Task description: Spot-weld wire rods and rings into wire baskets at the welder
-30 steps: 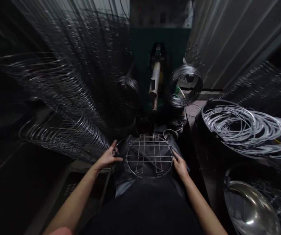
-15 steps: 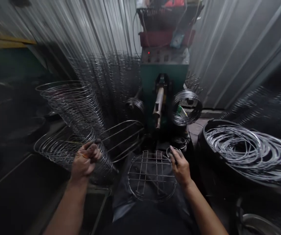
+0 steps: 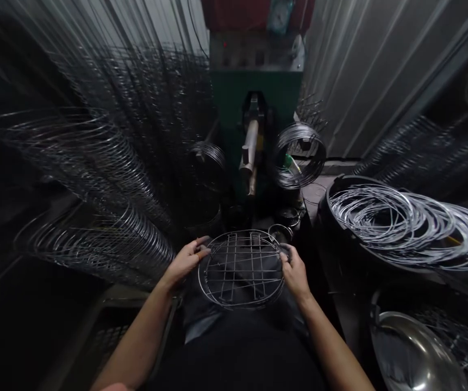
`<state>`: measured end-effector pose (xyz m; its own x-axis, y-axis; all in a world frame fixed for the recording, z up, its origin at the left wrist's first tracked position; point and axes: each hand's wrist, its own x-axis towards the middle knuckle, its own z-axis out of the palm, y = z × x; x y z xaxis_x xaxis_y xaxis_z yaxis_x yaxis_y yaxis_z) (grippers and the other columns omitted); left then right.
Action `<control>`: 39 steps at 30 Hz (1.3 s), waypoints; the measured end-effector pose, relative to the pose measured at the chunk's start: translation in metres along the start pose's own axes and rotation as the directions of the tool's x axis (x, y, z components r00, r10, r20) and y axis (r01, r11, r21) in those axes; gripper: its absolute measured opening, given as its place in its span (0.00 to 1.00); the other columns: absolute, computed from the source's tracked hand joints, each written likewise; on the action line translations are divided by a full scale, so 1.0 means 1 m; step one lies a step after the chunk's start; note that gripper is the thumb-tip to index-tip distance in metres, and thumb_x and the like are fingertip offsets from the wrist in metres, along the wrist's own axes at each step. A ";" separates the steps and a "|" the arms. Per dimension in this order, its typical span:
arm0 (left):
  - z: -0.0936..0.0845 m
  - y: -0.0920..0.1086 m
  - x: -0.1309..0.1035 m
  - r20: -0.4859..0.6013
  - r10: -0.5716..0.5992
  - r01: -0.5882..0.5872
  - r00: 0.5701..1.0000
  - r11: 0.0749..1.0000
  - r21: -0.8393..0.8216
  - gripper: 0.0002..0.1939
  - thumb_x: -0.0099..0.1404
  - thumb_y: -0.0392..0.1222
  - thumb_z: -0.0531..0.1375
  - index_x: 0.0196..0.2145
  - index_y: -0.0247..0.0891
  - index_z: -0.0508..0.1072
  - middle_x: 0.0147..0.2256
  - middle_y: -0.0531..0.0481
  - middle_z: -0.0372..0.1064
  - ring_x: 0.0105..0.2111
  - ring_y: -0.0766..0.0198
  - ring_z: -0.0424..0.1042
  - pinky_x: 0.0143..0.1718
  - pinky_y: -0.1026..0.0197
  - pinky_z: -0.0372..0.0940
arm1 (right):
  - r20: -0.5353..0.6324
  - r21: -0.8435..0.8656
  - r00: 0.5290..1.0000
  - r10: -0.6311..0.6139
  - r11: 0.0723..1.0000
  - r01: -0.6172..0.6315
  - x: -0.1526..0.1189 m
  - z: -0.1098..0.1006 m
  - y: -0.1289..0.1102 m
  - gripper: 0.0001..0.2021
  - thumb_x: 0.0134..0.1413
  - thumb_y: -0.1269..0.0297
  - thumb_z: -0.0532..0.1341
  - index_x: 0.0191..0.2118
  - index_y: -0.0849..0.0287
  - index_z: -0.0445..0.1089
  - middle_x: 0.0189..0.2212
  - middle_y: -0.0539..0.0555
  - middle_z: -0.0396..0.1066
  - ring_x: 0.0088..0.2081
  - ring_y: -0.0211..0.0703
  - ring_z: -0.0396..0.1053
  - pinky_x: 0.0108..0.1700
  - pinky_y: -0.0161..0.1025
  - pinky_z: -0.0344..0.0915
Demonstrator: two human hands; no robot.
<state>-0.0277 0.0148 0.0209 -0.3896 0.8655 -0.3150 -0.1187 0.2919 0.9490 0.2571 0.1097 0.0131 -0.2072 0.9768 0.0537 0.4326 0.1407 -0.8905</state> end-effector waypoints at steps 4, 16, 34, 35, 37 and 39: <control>-0.005 -0.015 0.003 0.009 -0.002 0.002 1.000 0.996 0.087 0.32 0.47 0.47 0.64 0.49 0.31 0.68 0.26 0.56 0.63 0.27 0.67 0.63 0.30 0.63 0.58 | 0.030 -0.034 0.999 0.013 0.999 -0.012 0.000 0.002 0.008 0.18 0.52 0.55 0.53 0.44 0.59 0.69 0.40 0.59 0.74 0.44 0.51 0.70 0.46 0.46 0.66; -0.010 -0.026 -0.007 0.001 0.002 -0.002 1.000 0.997 0.071 0.30 0.51 0.52 0.64 0.49 0.33 0.70 0.37 0.45 0.74 0.38 0.58 0.72 0.44 0.55 0.63 | 0.029 -0.039 0.999 0.026 0.999 -0.025 0.001 0.004 0.008 0.19 0.53 0.55 0.53 0.45 0.60 0.70 0.40 0.59 0.75 0.43 0.50 0.71 0.45 0.45 0.66; -0.014 -0.028 0.000 0.121 0.050 -0.073 0.991 0.979 0.191 0.31 0.54 0.52 0.63 0.53 0.37 0.69 0.54 0.44 0.66 0.55 0.52 0.64 0.59 0.51 0.53 | 0.106 0.021 0.993 0.053 0.998 -0.056 -0.006 -0.005 0.018 0.20 0.51 0.56 0.57 0.48 0.58 0.71 0.45 0.57 0.74 0.48 0.49 0.70 0.52 0.46 0.63; -0.014 -0.028 -0.001 0.123 0.040 -0.062 0.992 0.982 0.180 0.31 0.53 0.53 0.63 0.53 0.38 0.69 0.54 0.44 0.66 0.56 0.52 0.63 0.59 0.51 0.52 | 0.117 0.059 0.990 0.076 0.995 -0.083 -0.005 -0.006 0.019 0.20 0.50 0.56 0.58 0.48 0.58 0.72 0.45 0.57 0.74 0.49 0.50 0.69 0.53 0.46 0.63; -0.013 -0.028 -0.003 0.106 0.030 -0.048 0.994 0.985 0.165 0.30 0.53 0.53 0.64 0.52 0.38 0.69 0.54 0.45 0.65 0.57 0.52 0.61 0.60 0.50 0.51 | 0.146 0.141 0.981 0.129 0.979 -0.150 -0.004 -0.007 0.020 0.20 0.48 0.56 0.60 0.46 0.58 0.73 0.44 0.56 0.74 0.48 0.50 0.70 0.53 0.47 0.63; -0.010 -0.030 -0.006 0.070 0.040 -0.051 0.997 0.987 0.154 0.30 0.52 0.54 0.64 0.51 0.39 0.70 0.54 0.45 0.65 0.57 0.52 0.60 0.60 0.51 0.50 | 0.190 0.223 0.962 0.196 0.946 -0.237 -0.004 -0.009 0.021 0.20 0.46 0.56 0.61 0.46 0.58 0.73 0.41 0.56 0.75 0.46 0.50 0.71 0.50 0.47 0.65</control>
<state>-0.0307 -0.0034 -0.0050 -0.3289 0.9030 -0.2766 0.0432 0.3070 0.9507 0.2747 0.1096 -0.0018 -0.2814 0.9366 -0.2086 0.2628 -0.1338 -0.9555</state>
